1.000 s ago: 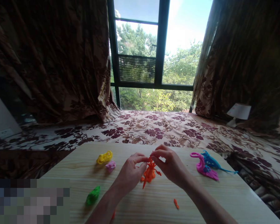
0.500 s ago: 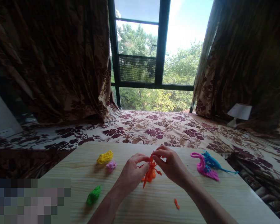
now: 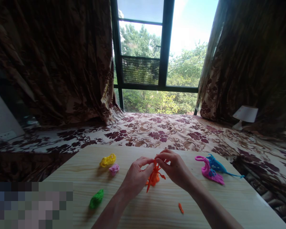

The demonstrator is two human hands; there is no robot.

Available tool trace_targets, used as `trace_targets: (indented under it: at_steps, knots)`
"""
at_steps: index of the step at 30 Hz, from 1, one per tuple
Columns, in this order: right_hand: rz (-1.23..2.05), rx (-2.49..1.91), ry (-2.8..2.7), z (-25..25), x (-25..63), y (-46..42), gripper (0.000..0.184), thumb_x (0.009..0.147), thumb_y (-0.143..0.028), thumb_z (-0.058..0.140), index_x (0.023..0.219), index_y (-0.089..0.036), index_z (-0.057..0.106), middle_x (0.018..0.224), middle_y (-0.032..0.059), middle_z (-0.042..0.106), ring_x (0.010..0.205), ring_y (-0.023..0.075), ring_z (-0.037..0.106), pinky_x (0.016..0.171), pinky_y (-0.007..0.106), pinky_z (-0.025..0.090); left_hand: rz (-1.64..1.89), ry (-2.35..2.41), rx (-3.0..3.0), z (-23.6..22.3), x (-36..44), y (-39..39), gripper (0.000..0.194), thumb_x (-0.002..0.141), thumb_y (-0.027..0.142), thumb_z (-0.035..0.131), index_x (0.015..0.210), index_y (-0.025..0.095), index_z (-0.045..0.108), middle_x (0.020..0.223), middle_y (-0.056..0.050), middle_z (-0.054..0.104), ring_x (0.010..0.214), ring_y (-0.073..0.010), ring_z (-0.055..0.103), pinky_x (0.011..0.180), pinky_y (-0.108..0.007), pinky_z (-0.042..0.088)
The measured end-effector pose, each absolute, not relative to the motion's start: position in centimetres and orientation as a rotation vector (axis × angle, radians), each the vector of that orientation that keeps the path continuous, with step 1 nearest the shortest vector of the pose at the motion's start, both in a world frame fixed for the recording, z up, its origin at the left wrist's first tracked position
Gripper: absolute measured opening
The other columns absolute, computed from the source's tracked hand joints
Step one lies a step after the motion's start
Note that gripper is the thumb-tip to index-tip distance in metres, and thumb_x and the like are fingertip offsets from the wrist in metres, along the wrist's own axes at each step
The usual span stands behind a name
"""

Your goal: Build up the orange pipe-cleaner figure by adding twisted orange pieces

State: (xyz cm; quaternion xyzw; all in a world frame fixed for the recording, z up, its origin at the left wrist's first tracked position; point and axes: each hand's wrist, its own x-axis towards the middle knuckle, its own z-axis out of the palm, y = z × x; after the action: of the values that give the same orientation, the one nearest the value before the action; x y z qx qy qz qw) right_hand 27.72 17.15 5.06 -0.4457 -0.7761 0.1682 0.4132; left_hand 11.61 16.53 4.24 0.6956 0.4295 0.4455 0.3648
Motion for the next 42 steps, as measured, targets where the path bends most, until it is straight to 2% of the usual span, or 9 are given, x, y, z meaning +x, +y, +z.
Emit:
trace_targets:
  at_steps: [8, 15, 24, 33, 42]
  knots:
    - [0.441, -1.106, -1.97, 5.07, 27.85, 17.07, 0.018, 0.084, -0.021, 0.049, 0.08, -0.022, 0.067, 0.08, 0.0005, 0.059, 0.07, 0.0108, 0.055, 0.063, 0.023, 0.041, 1.151, 1.155, 1.762, 4.2, 12.02, 16.64, 0.022, 0.077, 0.031, 0.052, 0.085, 0.018, 0.068, 0.085, -0.003, 0.065, 0.085, -0.0174, 0.06, 0.078, -0.026, 0.044]
    - [0.427, -1.135, -1.922, 5.69, 28.15, 16.97, 0.021, 0.086, -0.022, 0.045, 0.093, -0.022, 0.065, 0.087, 0.0019, 0.06, 0.077, 0.0123, 0.056, 0.069, 0.025, 0.042, 1.163, 1.155, 1.717, 4.0, 11.96, 16.49, 0.019, 0.076, 0.028, 0.052, 0.079, 0.018, 0.067, 0.082, -0.002, 0.065, 0.082, -0.0166, 0.061, 0.075, -0.025, 0.045]
    - [0.391, -1.106, -1.964, 5.26, 27.97, 16.95, 0.012, 0.081, -0.022, 0.054, 0.08, -0.022, 0.065, 0.084, 0.0016, 0.058, 0.074, 0.0126, 0.055, 0.067, 0.026, 0.043, 1.181, 1.163, 1.777, 4.16, 11.79, 16.54, 0.021, 0.076, 0.033, 0.053, 0.081, 0.019, 0.067, 0.084, -0.003, 0.066, 0.083, -0.0176, 0.06, 0.077, -0.027, 0.045]
    - [0.327, -1.085, -1.984, 4.98, 28.02, 17.22, 0.011, 0.08, -0.025, 0.057, 0.082, -0.024, 0.068, 0.083, 0.0014, 0.057, 0.075, 0.0127, 0.055, 0.066, 0.025, 0.042, 1.213, 1.217, 1.771, 4.09, 11.92, 16.48, 0.025, 0.078, 0.036, 0.05, 0.084, 0.019, 0.067, 0.082, -0.002, 0.067, 0.081, -0.0169, 0.06, 0.074, -0.025, 0.044]
    - [0.306, -1.027, -1.888, 4.9, 27.57, 17.28, 0.01, 0.08, -0.02, 0.055, 0.078, -0.021, 0.064, 0.09, 0.0033, 0.055, 0.082, 0.0144, 0.054, 0.072, 0.028, 0.044, 1.312, 1.149, 1.764, 3.76, 12.33, 16.67, 0.024, 0.079, 0.035, 0.051, 0.08, 0.019, 0.068, 0.08, -0.001, 0.064, 0.08, -0.016, 0.059, 0.075, -0.024, 0.044]
